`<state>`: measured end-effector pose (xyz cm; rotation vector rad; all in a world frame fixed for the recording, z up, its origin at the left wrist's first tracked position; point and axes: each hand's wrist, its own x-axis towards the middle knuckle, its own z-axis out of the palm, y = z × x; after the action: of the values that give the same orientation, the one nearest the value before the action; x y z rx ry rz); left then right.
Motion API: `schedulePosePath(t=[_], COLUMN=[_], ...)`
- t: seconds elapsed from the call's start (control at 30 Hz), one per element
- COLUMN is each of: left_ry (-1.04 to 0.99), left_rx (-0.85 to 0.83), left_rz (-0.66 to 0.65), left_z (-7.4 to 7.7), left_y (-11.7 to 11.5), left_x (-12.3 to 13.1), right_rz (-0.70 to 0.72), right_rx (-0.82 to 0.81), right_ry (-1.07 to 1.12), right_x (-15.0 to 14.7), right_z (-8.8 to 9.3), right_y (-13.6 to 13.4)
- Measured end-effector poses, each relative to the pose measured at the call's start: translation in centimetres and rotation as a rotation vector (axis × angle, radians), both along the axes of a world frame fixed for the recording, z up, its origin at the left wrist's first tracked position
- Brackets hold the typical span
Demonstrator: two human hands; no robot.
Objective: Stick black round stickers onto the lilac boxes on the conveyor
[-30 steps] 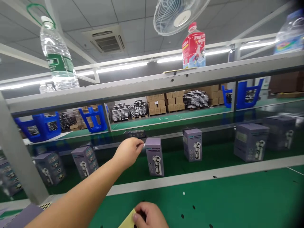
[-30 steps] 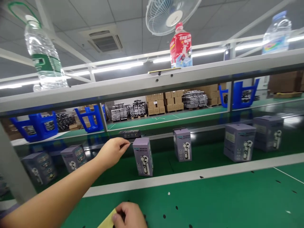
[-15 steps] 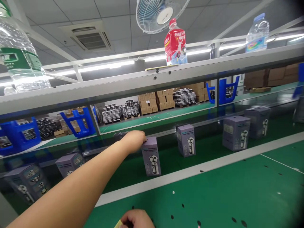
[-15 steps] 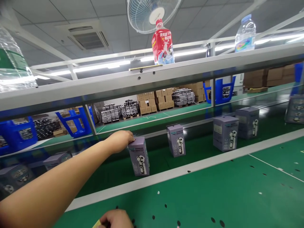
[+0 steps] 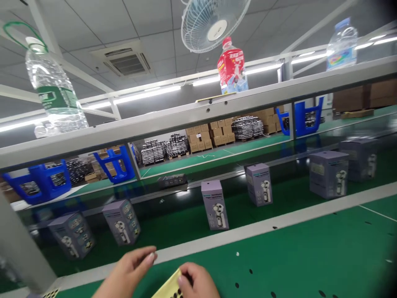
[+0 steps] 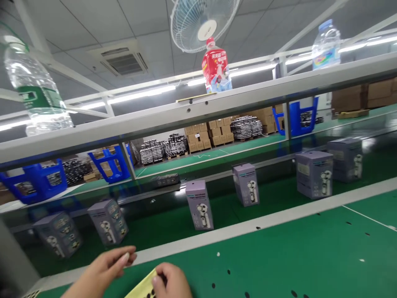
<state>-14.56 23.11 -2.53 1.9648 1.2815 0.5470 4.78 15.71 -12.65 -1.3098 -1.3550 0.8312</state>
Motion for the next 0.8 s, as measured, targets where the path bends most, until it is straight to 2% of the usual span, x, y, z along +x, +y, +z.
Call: schedulePosePath(t=[0.07,0.1,0.17,0.33,0.53,0.67,0.8], left_ry=[-0.166,-0.219,-0.265,-0.353,-0.453,-0.519,-0.567], left_rx=[-0.164,-0.187,-0.16,-0.141,-0.197,-0.286,-0.288], left_rz=[0.05,0.058,0.069,0.116,0.106,0.102,0.142], left_z=[-3.2,-4.3,-5.4,-6.0,-7.1,-7.7,-8.0], left_y=[-2.0,-3.0,-4.3,-4.7,-4.9,-4.9,-4.8], left_x=[-2.2,-2.6,-2.4,-1.2,-1.0,-0.7,-0.4], right_rz=[-0.001,-0.004,0.002,0.069,0.045,0.044,0.066], right_rx=[0.012,0.006,-0.033,-0.108,-0.139,-0.161,-0.161], right_ry=[0.071,0.121,0.223,0.293,0.029,0.073,0.123], right_x=[0.2,0.2,0.2,0.2,0.2,0.3,0.4], right_z=[0.1,0.1,0.1,0.8,1.6,1.6,1.6], right_y=[0.1,0.1,-0.1,-0.9,-1.4,-1.3,-1.4])
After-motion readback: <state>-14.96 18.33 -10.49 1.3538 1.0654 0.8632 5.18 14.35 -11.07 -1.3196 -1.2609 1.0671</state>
